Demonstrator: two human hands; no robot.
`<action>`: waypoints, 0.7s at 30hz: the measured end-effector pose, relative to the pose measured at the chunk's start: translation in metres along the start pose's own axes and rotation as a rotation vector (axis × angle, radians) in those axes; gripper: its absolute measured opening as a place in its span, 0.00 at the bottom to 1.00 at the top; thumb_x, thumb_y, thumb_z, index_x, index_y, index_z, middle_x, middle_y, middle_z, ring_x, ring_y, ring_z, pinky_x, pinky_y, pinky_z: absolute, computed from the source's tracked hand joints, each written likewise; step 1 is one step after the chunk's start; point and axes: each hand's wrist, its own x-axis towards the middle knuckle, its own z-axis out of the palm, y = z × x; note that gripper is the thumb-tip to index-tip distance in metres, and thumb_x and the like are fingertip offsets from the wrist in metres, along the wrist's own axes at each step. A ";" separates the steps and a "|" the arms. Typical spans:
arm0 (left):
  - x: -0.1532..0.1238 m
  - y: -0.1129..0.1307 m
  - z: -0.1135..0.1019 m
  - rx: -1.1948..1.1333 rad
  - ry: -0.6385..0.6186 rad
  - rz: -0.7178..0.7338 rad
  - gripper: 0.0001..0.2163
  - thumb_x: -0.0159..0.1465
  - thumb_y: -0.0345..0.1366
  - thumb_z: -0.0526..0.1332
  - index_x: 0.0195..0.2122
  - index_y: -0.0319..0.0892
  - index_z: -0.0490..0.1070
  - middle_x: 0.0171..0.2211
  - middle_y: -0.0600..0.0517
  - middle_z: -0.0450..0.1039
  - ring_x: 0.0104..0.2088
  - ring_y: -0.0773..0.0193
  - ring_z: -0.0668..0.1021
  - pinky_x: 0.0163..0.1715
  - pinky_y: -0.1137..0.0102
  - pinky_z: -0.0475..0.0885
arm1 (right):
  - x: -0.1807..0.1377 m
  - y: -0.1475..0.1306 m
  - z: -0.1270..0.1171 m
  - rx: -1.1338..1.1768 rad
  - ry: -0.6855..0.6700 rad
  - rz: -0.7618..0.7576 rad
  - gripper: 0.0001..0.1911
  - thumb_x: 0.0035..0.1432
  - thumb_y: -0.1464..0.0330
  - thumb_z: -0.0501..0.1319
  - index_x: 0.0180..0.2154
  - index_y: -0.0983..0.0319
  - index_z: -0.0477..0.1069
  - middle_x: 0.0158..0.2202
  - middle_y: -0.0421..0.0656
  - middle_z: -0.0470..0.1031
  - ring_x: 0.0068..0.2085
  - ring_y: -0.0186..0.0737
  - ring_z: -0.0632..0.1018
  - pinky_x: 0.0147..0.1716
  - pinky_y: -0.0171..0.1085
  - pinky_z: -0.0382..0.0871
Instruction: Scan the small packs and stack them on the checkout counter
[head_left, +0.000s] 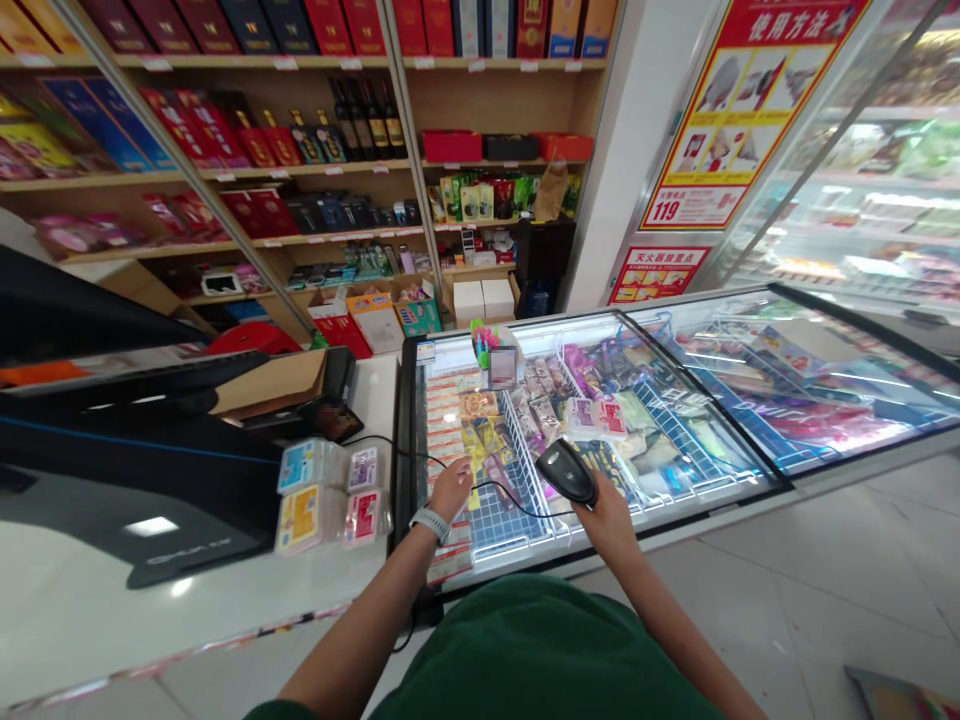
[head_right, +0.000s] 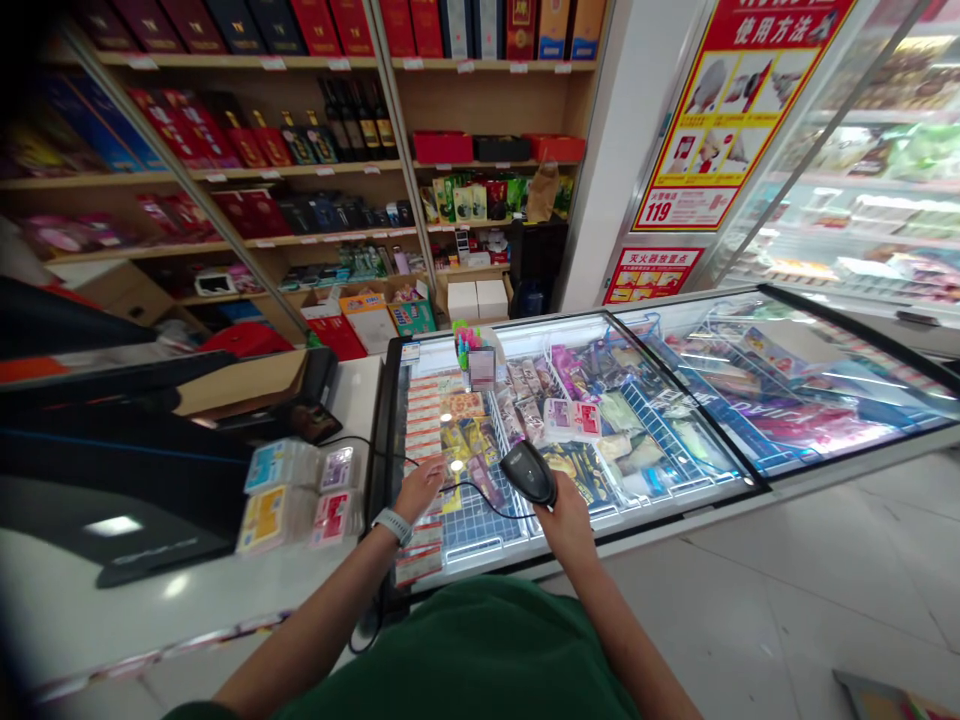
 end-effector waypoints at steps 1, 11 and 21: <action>-0.001 -0.002 -0.003 0.016 0.008 -0.001 0.19 0.61 0.27 0.55 0.53 0.37 0.71 0.52 0.43 0.75 0.51 0.59 0.77 0.52 0.65 0.71 | 0.000 0.000 0.001 -0.002 -0.004 -0.006 0.14 0.50 0.69 0.56 0.41 0.61 0.69 0.37 0.45 0.77 0.40 0.46 0.78 0.39 0.41 0.71; -0.022 -0.021 -0.026 0.324 0.134 0.064 0.20 0.61 0.28 0.56 0.55 0.40 0.70 0.55 0.46 0.72 0.55 0.58 0.74 0.58 0.64 0.66 | 0.003 -0.003 0.008 -0.018 -0.063 -0.027 0.16 0.51 0.69 0.56 0.44 0.60 0.68 0.39 0.45 0.76 0.41 0.47 0.78 0.41 0.42 0.71; -0.037 -0.036 -0.034 0.382 0.182 0.138 0.19 0.61 0.28 0.54 0.54 0.39 0.70 0.52 0.45 0.74 0.54 0.58 0.75 0.58 0.64 0.66 | 0.004 -0.002 0.013 -0.031 -0.041 -0.061 0.17 0.49 0.69 0.56 0.43 0.61 0.69 0.39 0.46 0.77 0.41 0.48 0.78 0.41 0.43 0.71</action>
